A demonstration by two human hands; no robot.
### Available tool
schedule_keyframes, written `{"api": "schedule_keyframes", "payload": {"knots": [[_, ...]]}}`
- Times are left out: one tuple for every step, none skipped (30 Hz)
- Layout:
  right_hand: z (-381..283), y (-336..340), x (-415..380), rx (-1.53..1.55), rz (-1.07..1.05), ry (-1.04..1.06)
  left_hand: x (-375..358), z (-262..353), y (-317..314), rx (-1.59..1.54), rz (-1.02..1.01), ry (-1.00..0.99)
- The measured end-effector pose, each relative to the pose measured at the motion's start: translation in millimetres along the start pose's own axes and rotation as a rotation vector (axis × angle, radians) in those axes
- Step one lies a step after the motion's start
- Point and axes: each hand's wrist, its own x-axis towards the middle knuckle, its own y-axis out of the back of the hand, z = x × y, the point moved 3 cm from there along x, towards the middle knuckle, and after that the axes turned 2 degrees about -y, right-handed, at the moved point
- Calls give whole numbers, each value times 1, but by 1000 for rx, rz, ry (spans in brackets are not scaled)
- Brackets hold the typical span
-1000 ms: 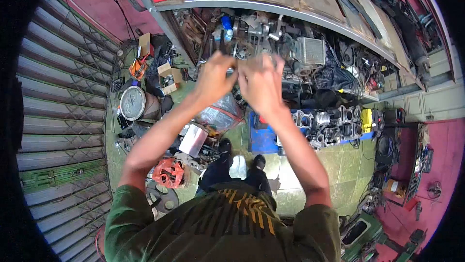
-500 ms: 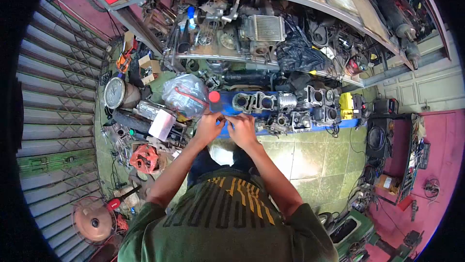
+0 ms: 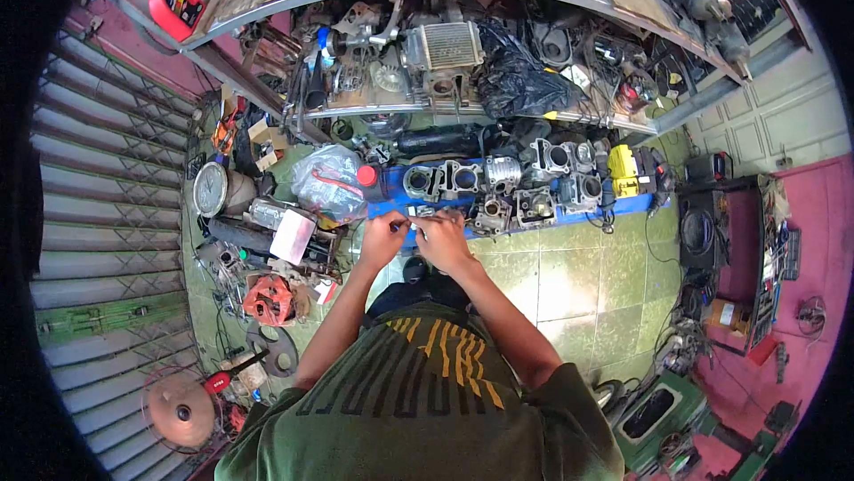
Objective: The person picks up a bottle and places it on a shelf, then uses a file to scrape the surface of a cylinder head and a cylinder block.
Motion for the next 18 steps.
{"api": "schedule_keyframes", "payload": {"knots": [[0, -3, -5, -17, 42, -5, -1, 0, -3, 0, -10, -4], [1, -7, -12, -16, 44, -17, -5, -1, -6, -5, -24, -3], [3, -10, -17, 17, 72, -43, -8, -3, -8, -9, -35, -3], [4, -14, -20, 52, 103, -69, -9, -5, -11, -4, -46, -7], [7, -18, -24, 57, 68, -119, -12, -7, -14, -14, -64, -16], [6, -16, -28, 64, 73, -130, -15, -8, -15, -25, -83, -22], [6, -15, -32, 70, 32, -160, -19, -10, -16, -20, -95, -23], [7, -13, -34, 74, -5, -188, -19, -12, -18, -12, -113, -35], [7, -11, -36, 80, 12, -172, -18, -9, -20, -5, -131, -49], [12, -13, -39, 82, 17, -182, -16, -6, -23, -3, -142, -52], [15, -13, -42, 77, 54, -159, -14, -3, -26, 8, -164, -36], [15, -9, -44, 71, 93, -137, -15, -2, -32, 20, -187, -21], [17, -4, -49, 52, 20, -227, -15, 2, -37, 24, -201, -29], [22, 0, -52, 54, 36, -238, -12, 8, -43, 41, -212, -52], [27, 3, -54, 73, 42, -266, -6, 10, -52, 58, -224, -78], [35, 9, -56, 91, 49, -295, 1, 13, -63, 61, -236, -97], [46, 16, -61, 97, 33, -319, 5, 16, -76, 70, -251, -115], [60, 19, -66, 97, 48, -336, 9, 25, -88, 77, -267, -130]]}}
